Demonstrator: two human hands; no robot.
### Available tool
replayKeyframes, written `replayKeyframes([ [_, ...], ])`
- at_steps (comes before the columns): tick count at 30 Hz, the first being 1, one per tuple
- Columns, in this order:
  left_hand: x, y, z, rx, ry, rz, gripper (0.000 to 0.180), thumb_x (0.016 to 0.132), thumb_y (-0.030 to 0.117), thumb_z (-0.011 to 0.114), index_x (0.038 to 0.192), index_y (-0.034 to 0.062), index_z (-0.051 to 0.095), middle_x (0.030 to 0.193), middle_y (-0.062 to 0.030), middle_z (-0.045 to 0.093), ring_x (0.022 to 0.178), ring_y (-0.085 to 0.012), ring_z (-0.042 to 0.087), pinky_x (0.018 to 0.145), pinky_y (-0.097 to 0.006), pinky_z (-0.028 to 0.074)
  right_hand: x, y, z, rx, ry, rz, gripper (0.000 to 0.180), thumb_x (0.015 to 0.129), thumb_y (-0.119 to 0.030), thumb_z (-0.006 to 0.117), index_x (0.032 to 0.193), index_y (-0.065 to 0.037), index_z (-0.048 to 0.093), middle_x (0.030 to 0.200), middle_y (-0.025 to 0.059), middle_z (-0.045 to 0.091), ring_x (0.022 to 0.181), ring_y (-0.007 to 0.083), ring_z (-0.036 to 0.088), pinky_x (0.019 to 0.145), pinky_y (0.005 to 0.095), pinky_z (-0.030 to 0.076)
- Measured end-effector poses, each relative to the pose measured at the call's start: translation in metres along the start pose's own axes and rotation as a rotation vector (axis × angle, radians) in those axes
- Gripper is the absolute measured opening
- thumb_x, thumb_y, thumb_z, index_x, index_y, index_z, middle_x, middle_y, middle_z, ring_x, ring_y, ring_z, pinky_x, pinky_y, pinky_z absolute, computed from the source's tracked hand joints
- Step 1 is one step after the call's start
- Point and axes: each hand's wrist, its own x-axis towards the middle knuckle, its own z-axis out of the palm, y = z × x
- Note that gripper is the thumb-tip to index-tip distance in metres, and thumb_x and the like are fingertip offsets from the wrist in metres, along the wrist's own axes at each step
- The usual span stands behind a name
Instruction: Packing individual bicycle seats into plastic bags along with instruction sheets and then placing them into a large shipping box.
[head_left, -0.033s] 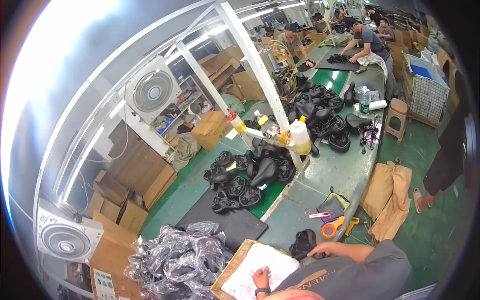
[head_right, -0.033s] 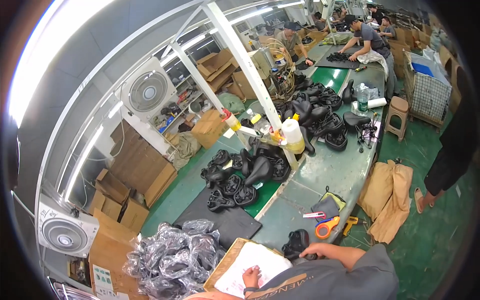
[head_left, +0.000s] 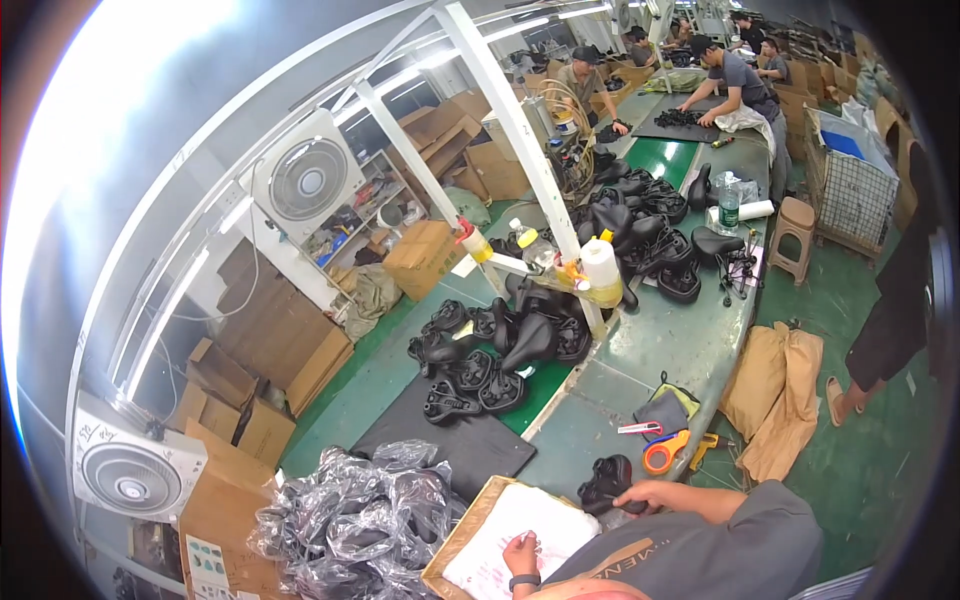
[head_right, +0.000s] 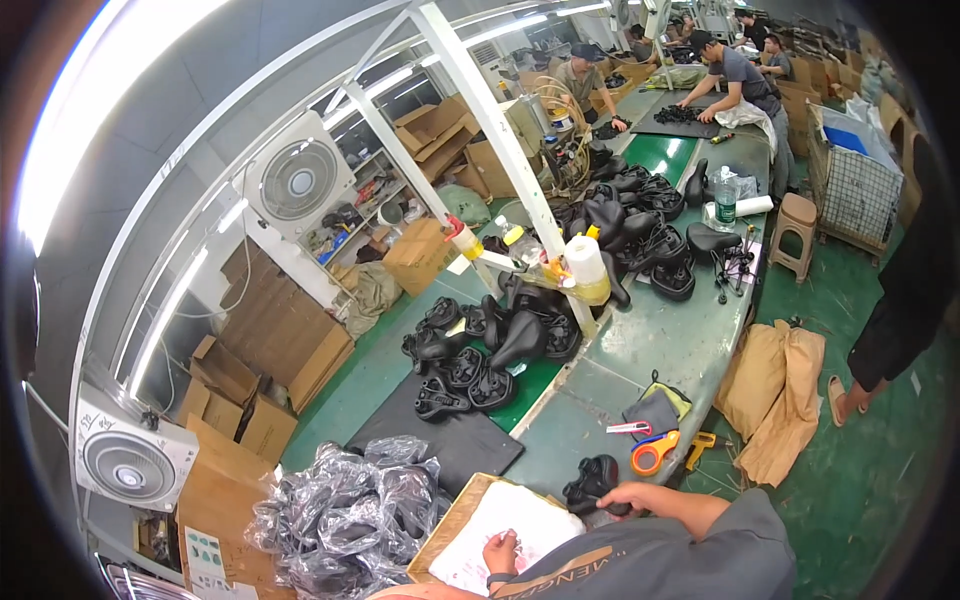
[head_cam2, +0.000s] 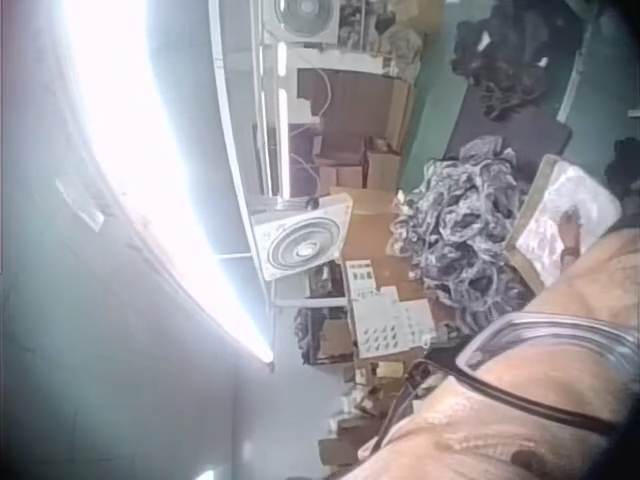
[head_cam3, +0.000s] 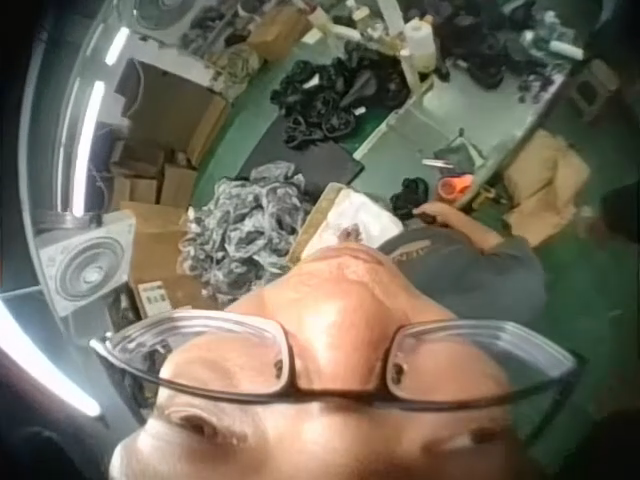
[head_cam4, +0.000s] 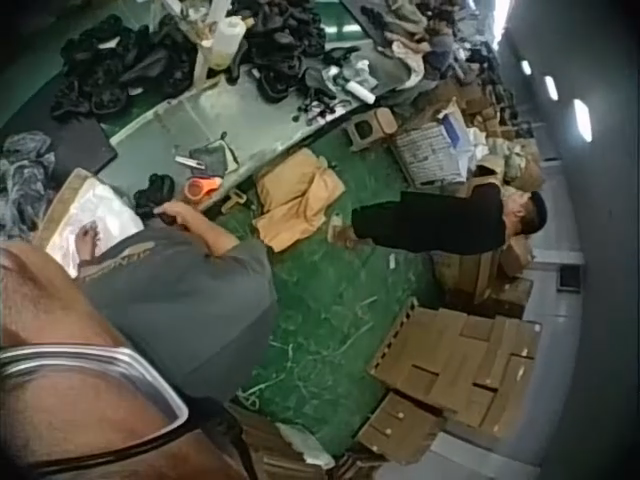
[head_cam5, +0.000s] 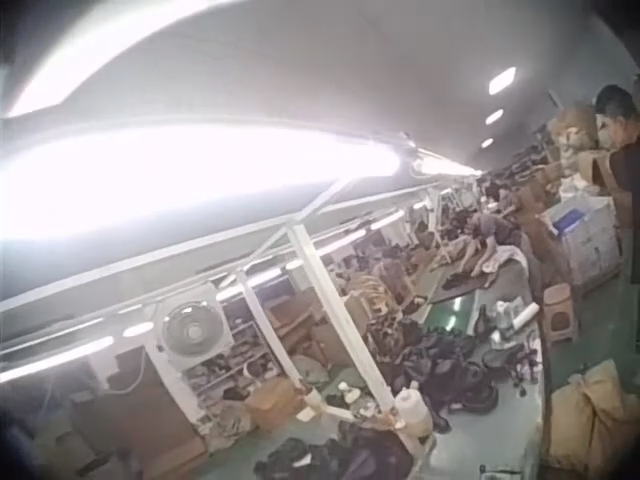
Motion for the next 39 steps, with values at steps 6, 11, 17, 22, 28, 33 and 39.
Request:
replayKeyframes([
  [6, -0.039, 0.075, -0.015, 0.043, 0.023, -0.037, 0.021, 0.097, 0.015, 0.078, 0.107, -0.0027, 0.074, 0.091, -0.0085, 0.075, 0.075, -0.0148, 0.069, 0.065, -0.029, 0.058, -0.144, -0.042, 0.115, 0.161, -0.184, -0.450, 0.069, 0.094, -0.018, 0.082, 0.148, -0.008, 0.040, 0.129, 0.0138, 0.064, 0.099, 0.0302, 0.075, 0.079, 0.0422, 0.067],
  [11, -0.051, 0.080, -0.021, 0.159, -0.461, 0.008, 0.023, 0.106, 0.016, 0.065, 0.110, -0.0054, 0.074, 0.099, -0.0073, 0.074, 0.091, -0.0182, 0.071, 0.084, -0.032, 0.060, -0.154, -0.069, 0.214, 0.125, -0.555, -0.446, 0.073, 0.099, -0.012, 0.074, 0.158, -0.009, 0.032, 0.144, 0.0164, 0.059, 0.117, 0.0356, 0.072, 0.092, 0.0443, 0.064],
  [17, -0.064, 0.124, -0.072, -0.583, -0.446, -0.355, 0.019, 0.106, 0.009, 0.058, 0.117, -0.0007, 0.070, 0.107, -0.0094, 0.075, 0.096, -0.0188, 0.073, 0.085, -0.032, 0.059, -0.139, -0.075, 0.229, 0.142, -0.431, -0.486, 0.044, 0.099, -0.012, 0.075, 0.135, -0.005, 0.052, 0.108, 0.0121, 0.069, 0.093, 0.0222, 0.074, 0.079, 0.0377, 0.066],
  [22, -0.020, 0.134, -0.150, -1.103, -0.411, -0.391, 0.029, 0.110, 0.025, 0.054, 0.120, 0.0036, 0.071, 0.111, -0.0081, 0.078, 0.103, -0.0218, 0.073, 0.087, -0.039, 0.058, -0.147, -0.074, 0.236, 0.283, -0.612, -0.610, 0.048, 0.098, -0.010, 0.075, 0.139, -0.007, 0.049, 0.109, 0.0096, 0.065, 0.095, 0.0225, 0.070, 0.081, 0.0401, 0.061],
  [28, 0.000, 0.206, -0.105, -0.261, -0.119, 0.122, 0.014, 0.105, 0.016, 0.067, 0.098, 0.0066, 0.075, 0.085, 0.0039, 0.068, 0.070, -0.0145, 0.060, 0.066, -0.029, 0.049, -0.179, -0.104, 0.261, -0.991, 0.193, -1.147, 0.110, 0.083, -0.012, 0.083, 0.170, -0.014, 0.016, 0.127, 0.0217, 0.066, 0.111, 0.0430, 0.069, 0.097, 0.0490, 0.056],
  [33, -0.041, 0.268, -0.033, 0.426, -0.567, 0.768, 0.008, 0.098, 0.003, 0.071, 0.096, -0.0023, 0.077, 0.079, -0.0056, 0.061, 0.075, -0.0110, 0.056, 0.068, -0.027, 0.045, -0.115, -0.112, 0.234, -1.111, 0.566, -0.945, 0.114, 0.079, -0.013, 0.087, 0.169, -0.011, 0.017, 0.141, 0.0266, 0.061, 0.112, 0.0431, 0.070, 0.096, 0.0485, 0.056],
  [39, 0.033, 0.220, -0.042, -0.260, -0.486, -0.112, 0.030, 0.106, 0.028, 0.064, 0.113, -0.0012, 0.069, 0.079, -0.0013, 0.063, 0.070, -0.0111, 0.056, 0.066, -0.026, 0.044, -0.093, -0.174, 0.236, 0.161, 0.127, -0.768, 0.072, 0.083, -0.012, 0.086, 0.143, 0.005, 0.049, 0.107, 0.0197, 0.073, 0.089, 0.0272, 0.074, 0.077, 0.0424, 0.060],
])
